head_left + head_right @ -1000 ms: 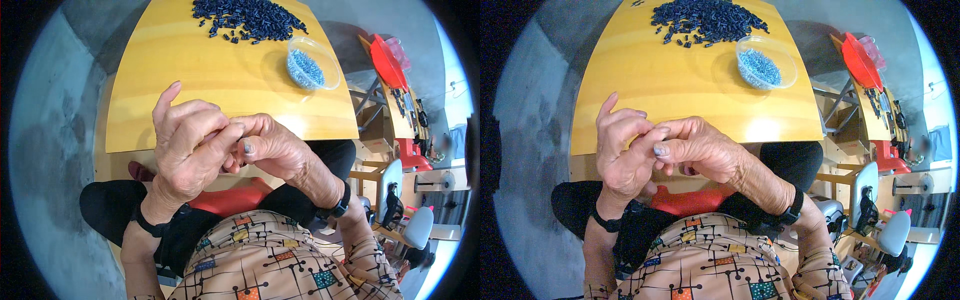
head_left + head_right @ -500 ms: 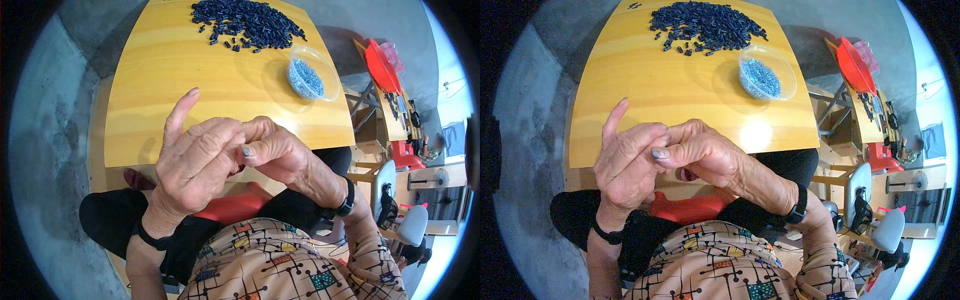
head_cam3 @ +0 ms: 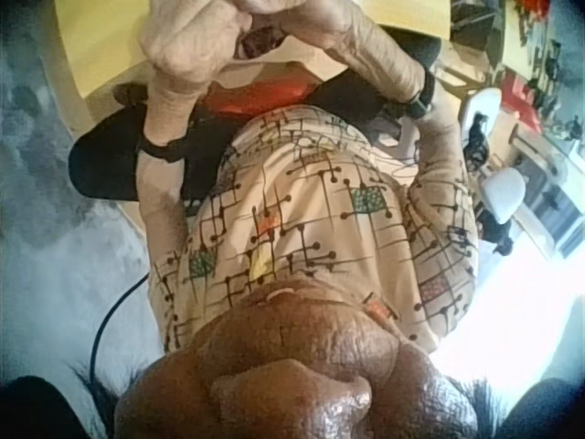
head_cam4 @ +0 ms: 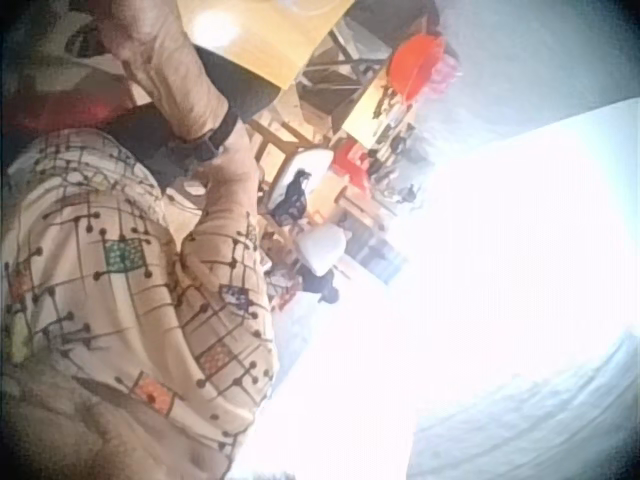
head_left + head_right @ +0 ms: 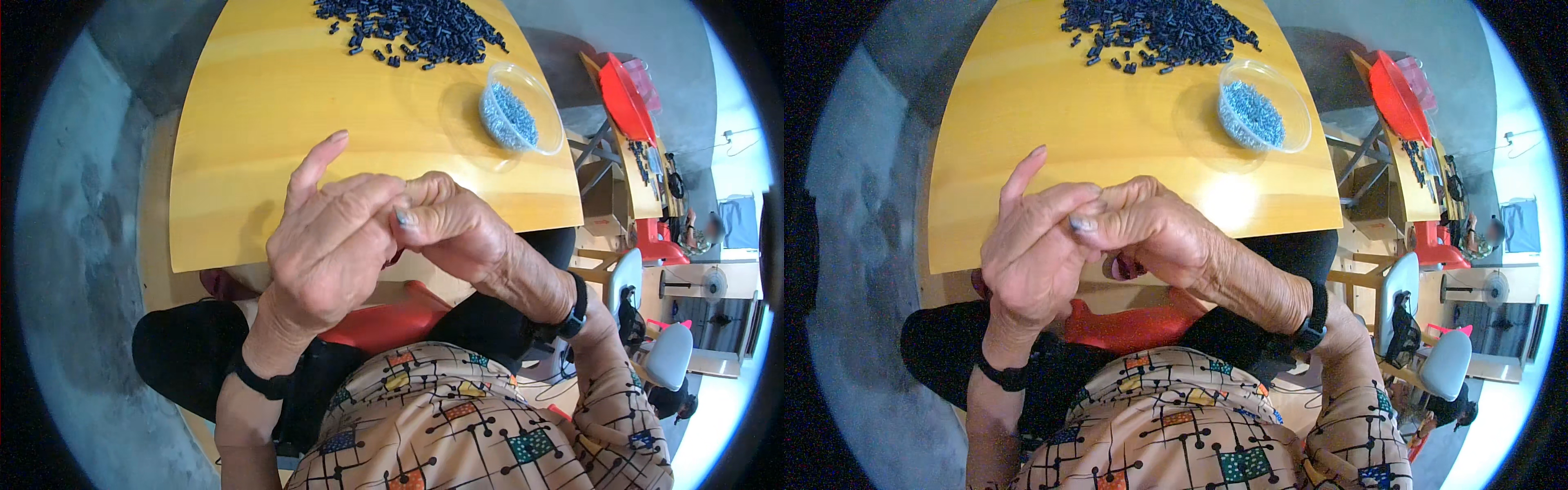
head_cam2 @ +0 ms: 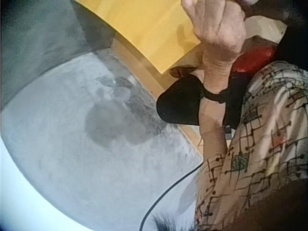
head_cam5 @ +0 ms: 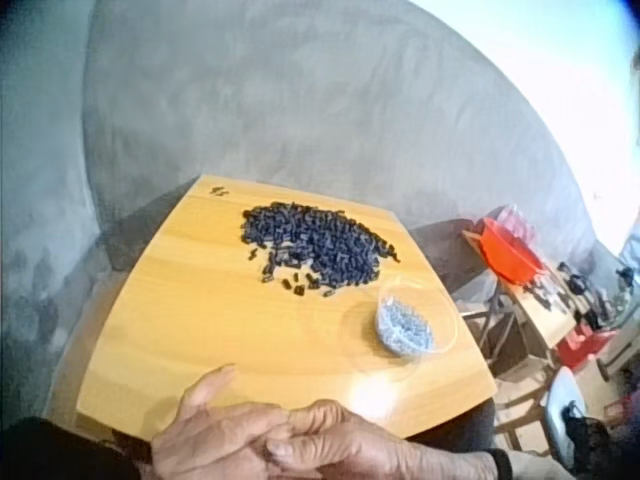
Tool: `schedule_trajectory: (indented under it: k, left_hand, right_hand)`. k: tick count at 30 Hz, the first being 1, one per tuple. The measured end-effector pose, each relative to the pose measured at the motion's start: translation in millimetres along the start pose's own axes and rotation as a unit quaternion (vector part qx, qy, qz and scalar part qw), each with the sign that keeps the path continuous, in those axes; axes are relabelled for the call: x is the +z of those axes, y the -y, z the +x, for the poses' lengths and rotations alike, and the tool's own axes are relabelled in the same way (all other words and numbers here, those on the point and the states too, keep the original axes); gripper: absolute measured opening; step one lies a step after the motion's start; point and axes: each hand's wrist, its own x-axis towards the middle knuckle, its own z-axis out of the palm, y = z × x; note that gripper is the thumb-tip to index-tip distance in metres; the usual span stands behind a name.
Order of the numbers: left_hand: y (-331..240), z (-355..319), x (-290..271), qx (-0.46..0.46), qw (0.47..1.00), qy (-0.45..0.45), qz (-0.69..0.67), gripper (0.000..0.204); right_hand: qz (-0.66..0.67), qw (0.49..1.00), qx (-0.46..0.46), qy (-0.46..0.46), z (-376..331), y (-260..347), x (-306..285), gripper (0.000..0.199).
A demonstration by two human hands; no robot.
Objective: Assembling small blue and black plastic pieces together at a workbench.
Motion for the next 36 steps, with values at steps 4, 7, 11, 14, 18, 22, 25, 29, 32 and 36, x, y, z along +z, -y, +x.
schedule_trajectory:
  k: [4, 7, 11, 14, 18, 22, 25, 29, 32, 36]
  left_hand:
    - [7.2, -6.8, 7.4, -0.015, 1.000, -0.016, -0.013, 0.006]
    - [7.0, -7.1, 1.9, -0.032, 0.999, -0.003, -0.010, 0.008]
    - [5.9, -8.4, 7.4, -0.054, 0.998, -0.005, -0.014, 0.013]
    - [3.4, -7.0, 8.1, -0.051, 0.999, 0.002, -0.013, 0.013]
    - [-1.8, -4.8, 10.7, -0.053, 0.998, 0.010, -0.014, 0.012]
    - [-2.3, -5.9, 16.6, -0.051, 0.998, 0.007, -0.021, 0.009]
    - [-1.6, -9.7, 17.9, -0.051, 0.998, 0.008, -0.020, 0.007]
    - [0.5, -13.1, 17.7, -0.049, 0.999, 0.004, -0.015, 0.004]
    - [5.3, -13.9, 20.6, -0.045, 0.999, 0.007, -0.008, 0.004]
    - [8.8, -13.9, 19.5, -0.058, 0.998, 0.014, 0.008, 0.007]
  right_hand:
    - [-0.020, 1.000, -0.005, -0.015, 5.0, 0.1, 0.5, 0.025]
    - [-0.061, 0.997, -0.005, -0.048, 4.3, -0.8, 9.1, 0.028]
    - [-0.007, 1.000, 0.004, 0.002, -0.4, -4.1, -1.9, 0.033]
    - [-0.006, 1.000, 0.015, 0.013, -2.0, -6.3, -3.5, 0.034]
    - [0.013, 1.000, 0.017, 0.005, -4.3, -8.8, -5.2, 0.031]
    - [0.021, 1.000, -0.001, 0.002, -6.3, -9.3, -8.7, 0.027]
    - [0.015, 1.000, -0.019, -0.014, -3.2, -16.9, -11.1, 0.029]
    - [-0.008, 0.999, -0.011, -0.038, -0.3, -19.2, -9.2, 0.031]
    - [-0.010, 0.999, -0.017, -0.042, 1.5, -17.4, -12.5, 0.031]
    - [-0.001, 1.000, -0.019, -0.020, 4.3, -17.5, -12.4, 0.032]
